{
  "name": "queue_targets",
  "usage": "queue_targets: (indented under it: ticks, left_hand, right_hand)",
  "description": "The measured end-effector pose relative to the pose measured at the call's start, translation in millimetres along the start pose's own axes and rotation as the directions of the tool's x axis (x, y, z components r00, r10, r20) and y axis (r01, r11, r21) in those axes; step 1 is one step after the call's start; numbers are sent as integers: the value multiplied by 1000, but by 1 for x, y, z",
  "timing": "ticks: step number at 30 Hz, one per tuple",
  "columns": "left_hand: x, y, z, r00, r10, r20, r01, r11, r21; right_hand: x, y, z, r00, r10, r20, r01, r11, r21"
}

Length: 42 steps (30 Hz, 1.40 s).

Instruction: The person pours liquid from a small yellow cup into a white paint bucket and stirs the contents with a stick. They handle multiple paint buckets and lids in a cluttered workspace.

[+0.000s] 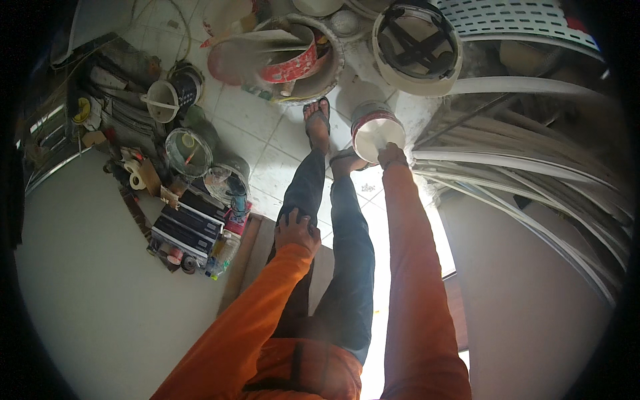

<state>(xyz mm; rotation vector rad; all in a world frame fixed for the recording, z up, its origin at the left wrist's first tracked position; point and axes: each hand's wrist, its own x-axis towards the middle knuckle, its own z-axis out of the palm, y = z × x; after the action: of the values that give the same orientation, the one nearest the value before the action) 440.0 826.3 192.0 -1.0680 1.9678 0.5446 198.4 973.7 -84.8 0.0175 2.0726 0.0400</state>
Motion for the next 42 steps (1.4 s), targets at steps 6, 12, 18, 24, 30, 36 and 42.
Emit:
queue_targets:
  ticks: [6,12,18,24,30,36,42]
  left_hand:
    - [4,11,6,999,39,-3,-39,999,7]
    - [0,-6,14,1000,8,10,-9,999,33]
    - [3,-4,8,999,32,24,-33,999,42]
    - [14,19,0,989,136,59,-135,991,-22]
    - [7,0,-10,994,27,108,-31,999,35]
    - [2,-15,9,999,14,30,-15,999,42]
    - [7,17,3,996,88,26,-89,996,16]
  right_hand:
    - [30,9,-30,953,-33,300,152,911,-383]
    - [-2,3,-2,986,-166,-21,165,985,-59]
    - [28,8,-10,958,-68,280,90,994,-69]
    - [42,47,-27,991,-58,123,100,922,-373]
    - [6,-5,-28,986,53,161,-56,998,15]
    - [9,-18,-23,891,-3,453,4,1000,-1]
    - [28,55,-21,992,-109,-56,87,947,-310]
